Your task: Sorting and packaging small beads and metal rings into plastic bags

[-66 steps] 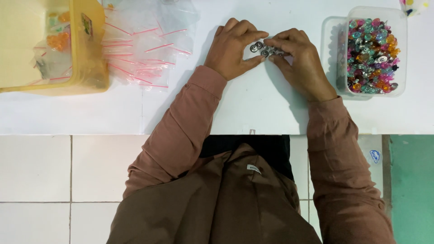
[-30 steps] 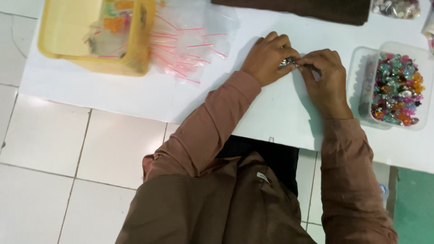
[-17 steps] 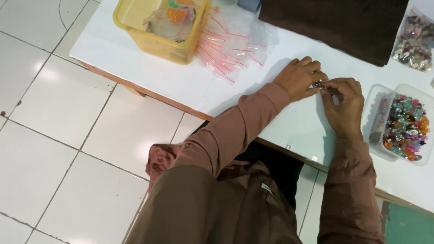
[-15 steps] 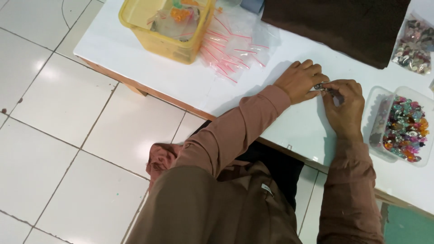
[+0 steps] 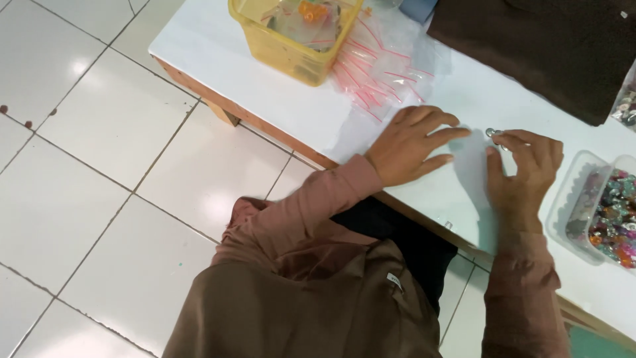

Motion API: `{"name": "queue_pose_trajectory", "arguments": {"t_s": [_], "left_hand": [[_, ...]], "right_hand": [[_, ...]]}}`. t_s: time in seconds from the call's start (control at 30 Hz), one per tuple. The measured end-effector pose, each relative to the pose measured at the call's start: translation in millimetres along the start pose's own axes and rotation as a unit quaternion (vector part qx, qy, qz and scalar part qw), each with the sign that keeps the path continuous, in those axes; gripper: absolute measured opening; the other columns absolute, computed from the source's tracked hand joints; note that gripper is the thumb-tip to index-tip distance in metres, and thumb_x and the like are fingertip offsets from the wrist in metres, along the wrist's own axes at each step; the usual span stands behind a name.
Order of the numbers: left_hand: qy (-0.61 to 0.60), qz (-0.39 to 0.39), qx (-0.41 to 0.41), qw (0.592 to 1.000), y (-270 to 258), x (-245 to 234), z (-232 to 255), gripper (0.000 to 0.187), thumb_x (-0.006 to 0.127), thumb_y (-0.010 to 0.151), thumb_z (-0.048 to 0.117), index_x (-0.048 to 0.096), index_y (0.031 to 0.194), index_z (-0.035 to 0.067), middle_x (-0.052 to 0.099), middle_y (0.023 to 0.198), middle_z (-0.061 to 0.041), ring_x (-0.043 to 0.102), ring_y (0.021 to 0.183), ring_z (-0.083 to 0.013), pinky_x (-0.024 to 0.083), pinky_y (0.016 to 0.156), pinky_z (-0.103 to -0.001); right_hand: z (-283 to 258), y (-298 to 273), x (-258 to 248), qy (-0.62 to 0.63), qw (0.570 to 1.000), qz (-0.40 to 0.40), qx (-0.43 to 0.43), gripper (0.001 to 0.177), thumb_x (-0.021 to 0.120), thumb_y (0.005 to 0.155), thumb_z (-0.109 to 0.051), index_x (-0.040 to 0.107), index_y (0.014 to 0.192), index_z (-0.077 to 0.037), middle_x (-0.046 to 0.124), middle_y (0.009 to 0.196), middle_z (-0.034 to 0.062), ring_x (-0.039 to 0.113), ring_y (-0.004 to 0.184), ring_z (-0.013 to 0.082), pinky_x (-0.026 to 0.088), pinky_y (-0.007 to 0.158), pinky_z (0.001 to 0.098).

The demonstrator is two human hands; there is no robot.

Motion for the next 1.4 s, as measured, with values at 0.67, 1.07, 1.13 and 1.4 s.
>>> {"name": "queue_pose_trajectory", "arguments": {"t_s": [0.67, 1.07, 1.13, 1.4], "left_hand": [[-0.053, 0.025, -0.080, 0.995, 11, -57, -124, 0.025, 0.053, 0.107, 0.024, 0.071, 0.125, 0.025, 0.069, 0.127, 0.004, 0.063, 0.117, -0.0213, 0.042, 0.102, -0.044], [-0.110, 0.043, -0.114, 0.987, 4, -57, -137, 0.027, 0.048, 0.108, 0.020, 0.069, 0.126, 0.020, 0.073, 0.117, -0.001, 0.066, 0.108, -0.0221, 0.048, 0.098, -0.039], [-0.137, 0.060, -0.117, 0.982, 3, -64, -137, 0.026, 0.049, 0.109, 0.019, 0.069, 0.126, 0.018, 0.074, 0.118, -0.003, 0.067, 0.109, -0.0226, 0.050, 0.097, -0.037], [-0.135, 0.080, -0.108, 0.982, -5, -64, -143, 0.027, 0.049, 0.108, 0.015, 0.067, 0.128, 0.018, 0.073, 0.124, -0.003, 0.067, 0.113, -0.0231, 0.048, 0.103, -0.038]], "right_hand": [[-126, 58, 120, 0.172, 0.963, -0.162, -0.129, 0.005, 0.076, 0.100, -0.014, 0.075, 0.103, -0.011, 0.069, 0.108, 0.0023, 0.055, 0.086, 0.0240, 0.045, 0.071, 0.0378], [-135, 72, 128, 0.139, 0.976, -0.141, -0.096, 0.019, 0.074, 0.102, -0.026, 0.074, 0.107, -0.008, 0.062, 0.115, 0.0104, 0.052, 0.090, 0.0319, 0.047, 0.074, 0.0436], [-135, 71, 126, 0.132, 0.977, -0.138, -0.091, 0.017, 0.073, 0.103, -0.024, 0.072, 0.102, -0.007, 0.064, 0.122, 0.0099, 0.052, 0.092, 0.0316, 0.046, 0.072, 0.0428], [-110, 71, 123, 0.197, 0.972, -0.131, 0.006, 0.020, 0.071, 0.103, -0.005, 0.071, 0.122, 0.002, 0.063, 0.111, 0.0143, 0.054, 0.099, 0.0343, 0.049, 0.091, 0.0448]]}}
Point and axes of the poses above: each hand's wrist, its own y-axis towards the middle knuckle, its own x-axis out of the palm, z = x × y, the point moved 10 cm from there along y, towards the middle knuckle
